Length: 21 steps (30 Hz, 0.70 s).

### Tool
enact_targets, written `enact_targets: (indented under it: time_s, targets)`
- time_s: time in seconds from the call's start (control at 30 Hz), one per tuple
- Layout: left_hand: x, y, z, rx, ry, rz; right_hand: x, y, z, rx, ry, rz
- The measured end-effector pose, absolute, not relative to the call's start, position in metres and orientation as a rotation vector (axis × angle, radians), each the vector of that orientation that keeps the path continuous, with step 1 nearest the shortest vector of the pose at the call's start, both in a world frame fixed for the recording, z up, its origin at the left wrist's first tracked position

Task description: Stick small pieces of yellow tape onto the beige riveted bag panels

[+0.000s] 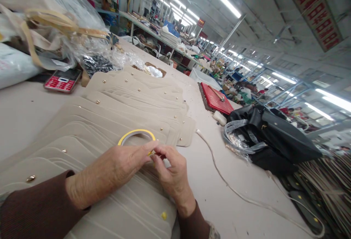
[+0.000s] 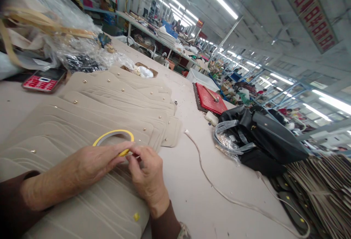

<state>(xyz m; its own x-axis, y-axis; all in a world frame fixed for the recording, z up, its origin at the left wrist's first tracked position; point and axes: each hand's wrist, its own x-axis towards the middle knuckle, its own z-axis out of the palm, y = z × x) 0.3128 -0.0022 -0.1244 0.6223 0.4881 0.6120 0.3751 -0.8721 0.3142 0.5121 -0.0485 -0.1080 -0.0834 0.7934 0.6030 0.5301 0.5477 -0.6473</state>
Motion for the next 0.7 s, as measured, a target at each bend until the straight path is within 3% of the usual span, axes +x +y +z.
enact_targets:
  time_s: [0.4,0.47,0.63,0.7]
  targets:
    - [0.314,0.001,-0.119,2.703,0.709,1.059,0.499,-0.048,-0.115,-1.130,-1.744,-0.084]
    - [0.315,0.000,-0.117,2.720,0.757,1.045,0.496,-0.049,-0.113,-1.182,-1.659,0.025]
    - [0.318,0.001,-0.117,2.781,0.752,1.163,0.484,-0.049,-0.103,-1.416,-1.137,0.818]
    - [0.317,0.002,-0.118,2.801,0.725,1.192,0.479,-0.048,-0.098,-1.442,-0.982,0.982]
